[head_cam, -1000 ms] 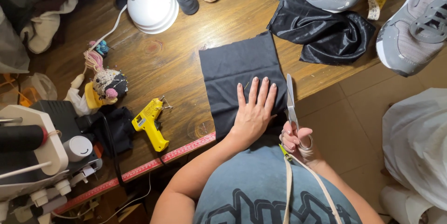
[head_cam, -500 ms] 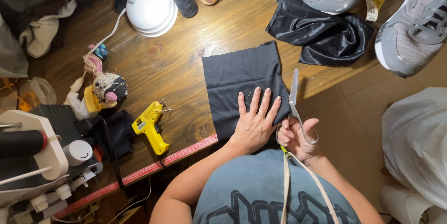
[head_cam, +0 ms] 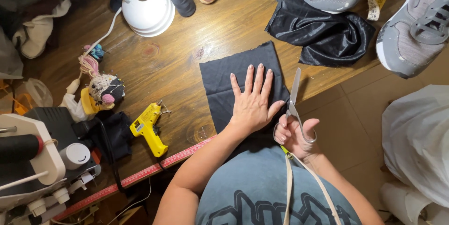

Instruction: The person cuts a piece of black fabric using scissors on a wooden table, then moves to a sewing machine to place the fabric and thread a spool of black thread. The person also briefly opens a box of earbuds and handles a glue gun.

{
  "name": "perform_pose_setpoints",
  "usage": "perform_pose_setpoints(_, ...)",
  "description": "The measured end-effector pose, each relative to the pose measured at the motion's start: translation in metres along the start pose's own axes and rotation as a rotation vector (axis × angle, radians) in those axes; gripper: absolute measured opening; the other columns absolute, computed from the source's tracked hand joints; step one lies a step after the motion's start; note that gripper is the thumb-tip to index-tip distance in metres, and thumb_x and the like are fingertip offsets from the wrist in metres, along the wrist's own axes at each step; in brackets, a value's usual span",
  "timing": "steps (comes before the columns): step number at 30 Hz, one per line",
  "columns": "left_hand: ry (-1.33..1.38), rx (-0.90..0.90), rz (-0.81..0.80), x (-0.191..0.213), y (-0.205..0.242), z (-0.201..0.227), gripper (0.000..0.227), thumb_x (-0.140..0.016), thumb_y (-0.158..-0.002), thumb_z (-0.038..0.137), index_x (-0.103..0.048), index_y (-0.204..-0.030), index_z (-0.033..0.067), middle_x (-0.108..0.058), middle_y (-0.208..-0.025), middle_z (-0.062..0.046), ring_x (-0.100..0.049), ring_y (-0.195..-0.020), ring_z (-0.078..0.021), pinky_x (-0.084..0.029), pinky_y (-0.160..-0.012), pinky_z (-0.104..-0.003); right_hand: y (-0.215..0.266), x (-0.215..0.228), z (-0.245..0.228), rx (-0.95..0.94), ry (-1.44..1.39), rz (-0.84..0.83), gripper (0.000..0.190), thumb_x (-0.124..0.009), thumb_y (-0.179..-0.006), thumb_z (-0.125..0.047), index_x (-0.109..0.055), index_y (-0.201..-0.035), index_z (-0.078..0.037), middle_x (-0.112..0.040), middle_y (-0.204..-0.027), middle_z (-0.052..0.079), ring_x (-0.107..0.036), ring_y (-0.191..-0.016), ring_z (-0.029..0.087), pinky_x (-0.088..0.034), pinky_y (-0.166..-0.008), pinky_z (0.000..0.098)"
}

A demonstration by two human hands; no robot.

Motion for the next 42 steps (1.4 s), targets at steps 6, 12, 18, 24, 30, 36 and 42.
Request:
perform_pose_setpoints(6, -0.013, 0.026, -0.062, 0.001, 0.000, 0.001, 0.087, -0.037, -0.099, 0.068, -0.024, -0.163, 0.0111, -0.020, -0.170, -0.021, -0.007, -0.158, -0.0427, 0.003, -0.116, -0.082, 0.012, 0.046, 0.017, -0.013, -0.005, 0.027, 0.077, -0.058, -0.077, -0.082, -0.050, -0.105, -0.011, -0.036, -0.064, -0.009, -0.052, -0.058, 0.010, -0.047, -0.052, 0.0226)
perform_pose_setpoints(12, -0.020, 0.002, -0.019, 0.001, 0.004, 0.005, 0.089, -0.038, -0.097, 0.070, -0.028, -0.162, 0.0106, -0.023, -0.169, -0.021, -0.010, -0.158, -0.0435, 0.002, -0.115, -0.082, -0.006, -0.016, -0.022, -0.026, -0.007, 0.051, 0.092, -0.047, -0.069, -0.096, -0.054, -0.103, -0.011, -0.040, -0.065, -0.006, -0.055, -0.062, 0.013, -0.048, -0.054, 0.0253)
perform_pose_setpoints(18, 0.002, 0.005, -0.032, -0.003, 0.006, 0.005, 0.087, -0.037, -0.098, 0.066, -0.024, -0.163, 0.0106, -0.020, -0.170, -0.021, -0.008, -0.158, -0.0444, 0.003, -0.114, -0.084, -0.018, -0.028, -0.032, -0.061, -0.005, 0.090, 0.086, -0.047, -0.073, -0.094, -0.053, -0.098, -0.012, -0.037, -0.064, -0.008, -0.052, -0.058, 0.010, -0.046, -0.052, 0.0223)
perform_pose_setpoints(24, -0.008, -0.007, -0.042, -0.003, 0.008, 0.004, 0.091, -0.040, -0.095, 0.070, -0.024, -0.163, 0.0116, -0.020, -0.170, -0.021, -0.007, -0.158, -0.0441, 0.004, -0.114, -0.084, -0.003, 0.010, -0.013, -0.043, 0.001, 0.139, 0.074, -0.055, -0.079, -0.084, -0.051, -0.101, -0.013, -0.037, -0.062, -0.011, -0.052, -0.057, 0.007, -0.047, -0.049, 0.0182)
perform_pose_setpoints(30, -0.011, -0.023, -0.048, -0.004, 0.008, 0.003, 0.088, -0.042, -0.095, 0.063, -0.023, -0.164, 0.0108, -0.019, -0.170, -0.021, -0.006, -0.158, -0.0456, 0.003, -0.113, -0.084, -0.027, -0.054, -0.048, -0.105, -0.037, 0.129, 0.092, -0.049, -0.066, -0.097, -0.053, -0.101, -0.012, -0.040, -0.064, -0.007, -0.053, -0.060, 0.010, -0.047, -0.052, 0.0215)
perform_pose_setpoints(36, 0.021, -0.025, -0.037, -0.003, 0.008, 0.002, 0.090, -0.039, -0.095, 0.066, -0.022, -0.164, 0.0098, -0.018, -0.170, -0.022, -0.006, -0.158, -0.0458, 0.004, -0.113, -0.084, -0.025, -0.030, -0.044, -0.113, -0.027, 0.124, 0.074, -0.056, -0.079, -0.084, -0.053, -0.101, -0.013, -0.036, -0.062, -0.012, -0.050, -0.054, 0.004, -0.045, -0.047, 0.0160)
perform_pose_setpoints(42, 0.035, -0.045, -0.042, 0.001, 0.009, 0.002, 0.091, -0.043, -0.095, 0.064, -0.019, -0.164, 0.0094, -0.016, -0.170, -0.023, -0.005, -0.157, -0.0471, 0.004, -0.113, -0.085, -0.019, -0.008, -0.029, -0.093, -0.157, 0.099, 0.066, -0.061, -0.083, -0.075, -0.050, -0.102, -0.012, -0.039, -0.062, -0.011, -0.053, -0.058, 0.006, -0.049, -0.050, 0.0170)
Point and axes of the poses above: each hand's wrist, its own y-axis away from the middle knuckle, its own x-axis out of the back of the hand, z = x × y, the point moved 5 cm from there along -y, towards the middle knuckle
